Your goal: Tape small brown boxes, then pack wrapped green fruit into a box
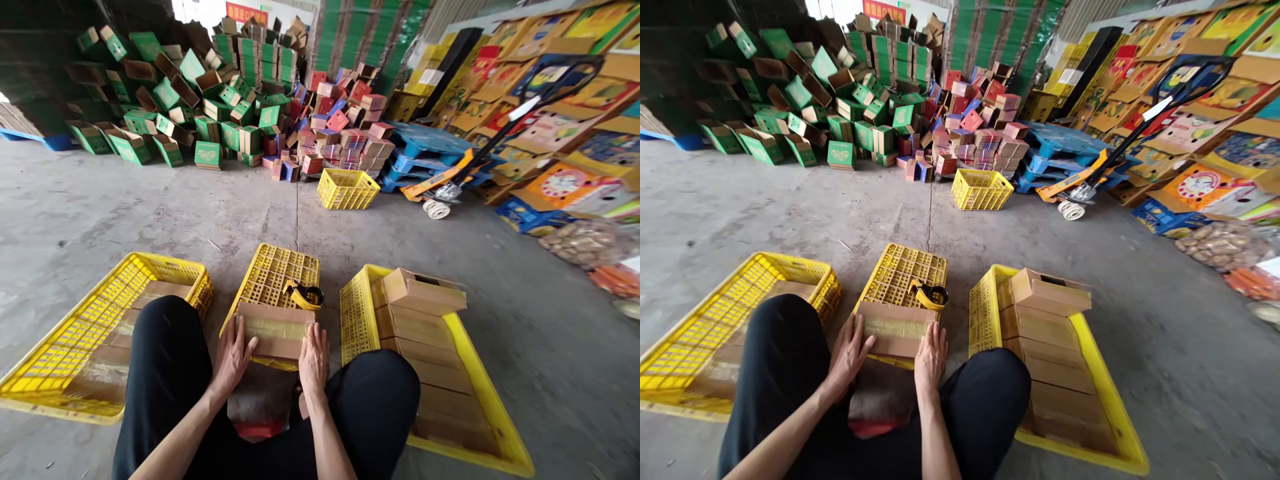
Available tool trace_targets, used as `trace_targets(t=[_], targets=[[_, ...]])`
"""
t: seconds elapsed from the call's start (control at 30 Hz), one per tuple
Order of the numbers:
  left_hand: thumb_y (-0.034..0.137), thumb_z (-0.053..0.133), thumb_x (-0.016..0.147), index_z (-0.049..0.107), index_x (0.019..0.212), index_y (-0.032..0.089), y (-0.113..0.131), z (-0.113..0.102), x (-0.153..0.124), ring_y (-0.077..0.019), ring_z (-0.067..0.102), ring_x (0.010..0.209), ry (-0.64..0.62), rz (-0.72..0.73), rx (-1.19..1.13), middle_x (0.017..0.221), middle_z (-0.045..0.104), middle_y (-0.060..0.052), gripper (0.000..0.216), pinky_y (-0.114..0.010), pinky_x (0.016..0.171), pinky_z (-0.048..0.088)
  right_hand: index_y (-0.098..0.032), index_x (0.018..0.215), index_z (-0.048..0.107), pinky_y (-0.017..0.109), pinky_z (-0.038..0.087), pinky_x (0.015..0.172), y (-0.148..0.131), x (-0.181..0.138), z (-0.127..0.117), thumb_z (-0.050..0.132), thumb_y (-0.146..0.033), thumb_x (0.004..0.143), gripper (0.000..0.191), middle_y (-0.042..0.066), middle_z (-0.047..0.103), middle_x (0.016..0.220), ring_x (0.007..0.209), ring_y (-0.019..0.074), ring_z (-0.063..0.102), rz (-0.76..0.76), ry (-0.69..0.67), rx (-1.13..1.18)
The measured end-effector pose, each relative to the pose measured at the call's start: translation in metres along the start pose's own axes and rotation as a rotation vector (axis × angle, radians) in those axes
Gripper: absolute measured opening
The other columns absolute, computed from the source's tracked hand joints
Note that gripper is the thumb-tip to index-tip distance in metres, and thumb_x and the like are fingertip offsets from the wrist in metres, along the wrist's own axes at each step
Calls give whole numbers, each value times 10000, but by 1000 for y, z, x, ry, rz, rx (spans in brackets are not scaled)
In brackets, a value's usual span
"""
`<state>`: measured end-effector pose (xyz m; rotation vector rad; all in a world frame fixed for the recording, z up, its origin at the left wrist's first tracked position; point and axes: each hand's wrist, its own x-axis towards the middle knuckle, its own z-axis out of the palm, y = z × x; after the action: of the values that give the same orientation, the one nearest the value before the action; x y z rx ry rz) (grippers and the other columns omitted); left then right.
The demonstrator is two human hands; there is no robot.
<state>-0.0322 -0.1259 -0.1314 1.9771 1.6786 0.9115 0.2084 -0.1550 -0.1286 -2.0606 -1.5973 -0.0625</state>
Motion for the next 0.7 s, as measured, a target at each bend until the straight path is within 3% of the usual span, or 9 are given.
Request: trace_targets(t=[0.17, 0.43, 0.6, 0.7], targets=[[630, 404, 1055, 298, 1659, 208, 2, 10, 4, -353, 201, 1613, 27, 74, 65, 1725, 279, -182, 744, -605, 1289, 175, -120, 1458, 618, 594, 346, 1203, -9, 2, 4, 230, -292, 1111, 549, 196, 613, 1495, 1481, 350, 470, -104, -46, -83], [677, 494, 1001, 448, 1585, 150, 16, 23, 2, -422, 94, 1619, 52, 98, 73, 1733, 204, -234, 788, -646, 1264, 209, -117, 1448, 624, 519, 430, 1172, -26, 6, 13, 248, -356, 1125, 550, 192, 651, 1452, 1431, 306, 541, -218, -23, -40], [663, 494, 1006, 487, 1566, 211, 25, 27, 3, -430, 149, 1610, 25, 150, 77, 1715, 293, -190, 720, -668, 1245, 242, -98, 1465, 606, 530, 452, 1166, -38, 3, 20, 292, -334, 1112, 528, 207, 631, 1471, 1445, 319, 529, -249, -44, 8], [653, 496, 1009, 536, 1536, 232, 34, 27, 7, -442, 211, 1587, -26, 189, 82, 1650, 413, -182, 675, -690, 1220, 274, -135, 1495, 583, 555, 418, 1188, -37, 1, 20, 320, -263, 1090, 499, 162, 604, 1514, 1482, 319, 485, -298, -93, 20]])
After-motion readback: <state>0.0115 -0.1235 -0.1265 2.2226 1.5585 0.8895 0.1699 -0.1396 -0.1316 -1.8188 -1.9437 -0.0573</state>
